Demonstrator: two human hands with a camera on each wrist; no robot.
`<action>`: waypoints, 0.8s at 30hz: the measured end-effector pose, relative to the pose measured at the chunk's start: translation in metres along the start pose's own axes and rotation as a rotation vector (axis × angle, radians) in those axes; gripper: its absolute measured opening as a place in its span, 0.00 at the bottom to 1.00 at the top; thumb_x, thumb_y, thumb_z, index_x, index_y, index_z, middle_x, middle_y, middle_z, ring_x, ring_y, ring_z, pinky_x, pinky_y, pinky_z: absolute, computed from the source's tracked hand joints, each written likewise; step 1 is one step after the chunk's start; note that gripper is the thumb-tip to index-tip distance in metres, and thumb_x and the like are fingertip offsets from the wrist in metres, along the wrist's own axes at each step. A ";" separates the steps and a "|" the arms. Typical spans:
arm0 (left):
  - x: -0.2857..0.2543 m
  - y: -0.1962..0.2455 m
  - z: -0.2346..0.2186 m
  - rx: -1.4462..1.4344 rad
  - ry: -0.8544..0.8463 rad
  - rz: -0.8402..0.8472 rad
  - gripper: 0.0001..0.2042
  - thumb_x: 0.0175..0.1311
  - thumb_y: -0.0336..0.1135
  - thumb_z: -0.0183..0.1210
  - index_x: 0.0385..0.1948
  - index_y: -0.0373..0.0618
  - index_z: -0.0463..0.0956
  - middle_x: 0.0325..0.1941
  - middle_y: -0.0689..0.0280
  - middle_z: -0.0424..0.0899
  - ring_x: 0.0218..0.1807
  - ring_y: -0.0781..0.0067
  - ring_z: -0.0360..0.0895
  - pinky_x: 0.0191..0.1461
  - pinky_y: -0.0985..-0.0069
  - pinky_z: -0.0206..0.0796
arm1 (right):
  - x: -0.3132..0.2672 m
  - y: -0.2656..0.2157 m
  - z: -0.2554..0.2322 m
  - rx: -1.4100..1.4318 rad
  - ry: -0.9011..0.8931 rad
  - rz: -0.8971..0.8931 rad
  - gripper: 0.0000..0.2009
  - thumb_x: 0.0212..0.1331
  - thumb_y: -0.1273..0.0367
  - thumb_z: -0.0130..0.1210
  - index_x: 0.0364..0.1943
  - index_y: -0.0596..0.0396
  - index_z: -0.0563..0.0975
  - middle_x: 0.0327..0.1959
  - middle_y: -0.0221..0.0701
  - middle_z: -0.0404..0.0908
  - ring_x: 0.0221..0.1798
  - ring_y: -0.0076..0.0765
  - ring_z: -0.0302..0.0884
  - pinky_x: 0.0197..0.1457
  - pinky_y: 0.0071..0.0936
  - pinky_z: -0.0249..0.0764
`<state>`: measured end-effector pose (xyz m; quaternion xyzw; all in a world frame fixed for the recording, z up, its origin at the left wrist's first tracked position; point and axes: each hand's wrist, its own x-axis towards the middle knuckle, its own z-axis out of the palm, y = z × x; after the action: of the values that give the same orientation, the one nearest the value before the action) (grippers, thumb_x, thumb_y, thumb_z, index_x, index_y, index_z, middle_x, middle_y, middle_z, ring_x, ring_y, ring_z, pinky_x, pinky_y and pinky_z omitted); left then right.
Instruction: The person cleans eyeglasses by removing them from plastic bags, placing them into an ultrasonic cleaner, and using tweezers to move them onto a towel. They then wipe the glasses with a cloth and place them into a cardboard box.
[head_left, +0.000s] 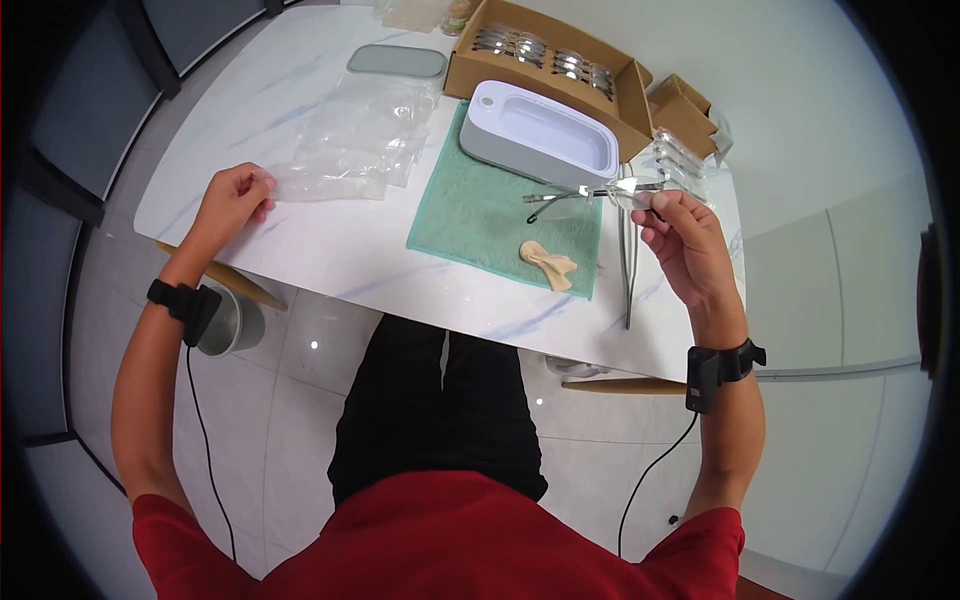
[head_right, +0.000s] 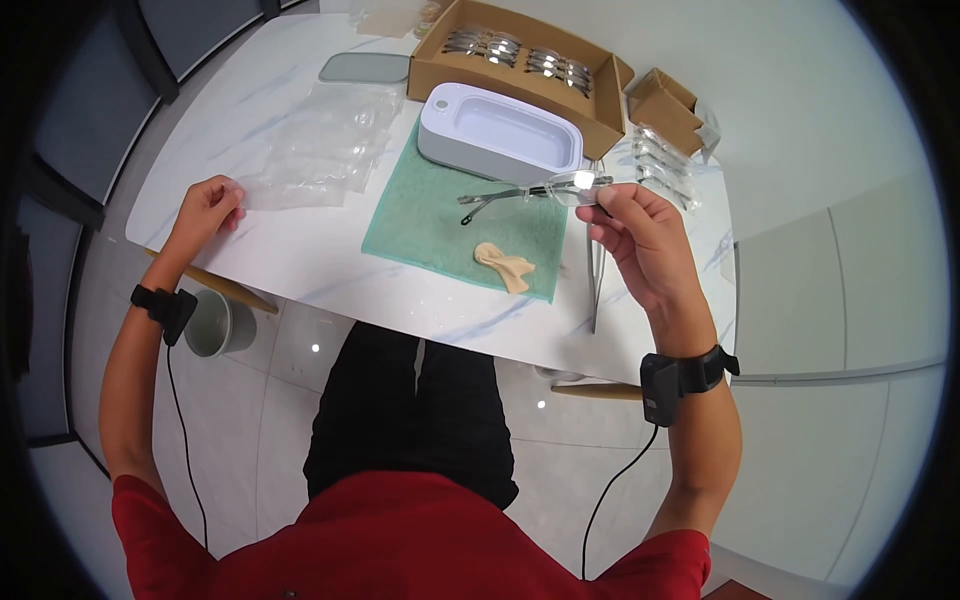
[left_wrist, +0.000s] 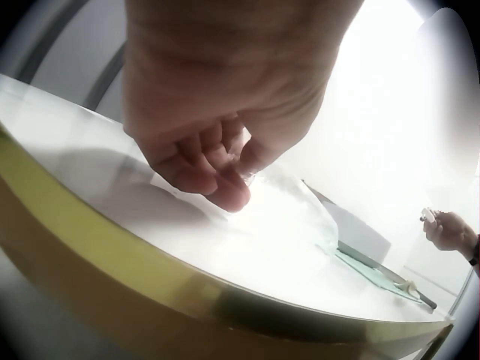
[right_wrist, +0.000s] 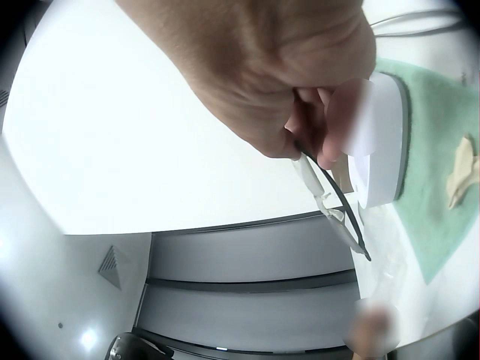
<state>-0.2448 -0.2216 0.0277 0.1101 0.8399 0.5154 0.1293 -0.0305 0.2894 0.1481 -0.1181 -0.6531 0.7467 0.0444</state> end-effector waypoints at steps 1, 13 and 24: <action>0.005 -0.001 -0.002 0.042 0.009 -0.007 0.08 0.74 0.35 0.59 0.40 0.40 0.81 0.26 0.70 0.81 0.25 0.84 0.75 0.31 0.83 0.68 | 0.001 -0.001 0.002 0.006 -0.001 -0.003 0.07 0.73 0.70 0.58 0.42 0.61 0.81 0.42 0.34 0.86 0.46 0.28 0.87 0.47 0.19 0.83; -0.007 0.034 0.022 0.627 0.415 0.254 0.20 0.64 0.32 0.62 0.58 0.45 0.77 0.24 0.64 0.76 0.26 0.66 0.74 0.35 0.70 0.69 | 0.011 0.009 0.007 0.044 0.007 0.026 0.08 0.73 0.71 0.58 0.44 0.64 0.81 0.45 0.38 0.86 0.47 0.29 0.87 0.52 0.20 0.85; -0.048 0.083 0.082 0.426 0.321 0.776 0.25 0.57 0.23 0.65 0.59 0.42 0.76 0.48 0.59 0.80 0.49 0.62 0.78 0.52 0.70 0.70 | 0.017 0.024 0.018 0.158 0.009 0.064 0.09 0.73 0.72 0.57 0.47 0.66 0.80 0.45 0.37 0.86 0.46 0.28 0.87 0.52 0.19 0.85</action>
<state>-0.1682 -0.1317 0.0710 0.3591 0.8331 0.3523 -0.2299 -0.0494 0.2724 0.1250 -0.1382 -0.5878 0.7965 0.0325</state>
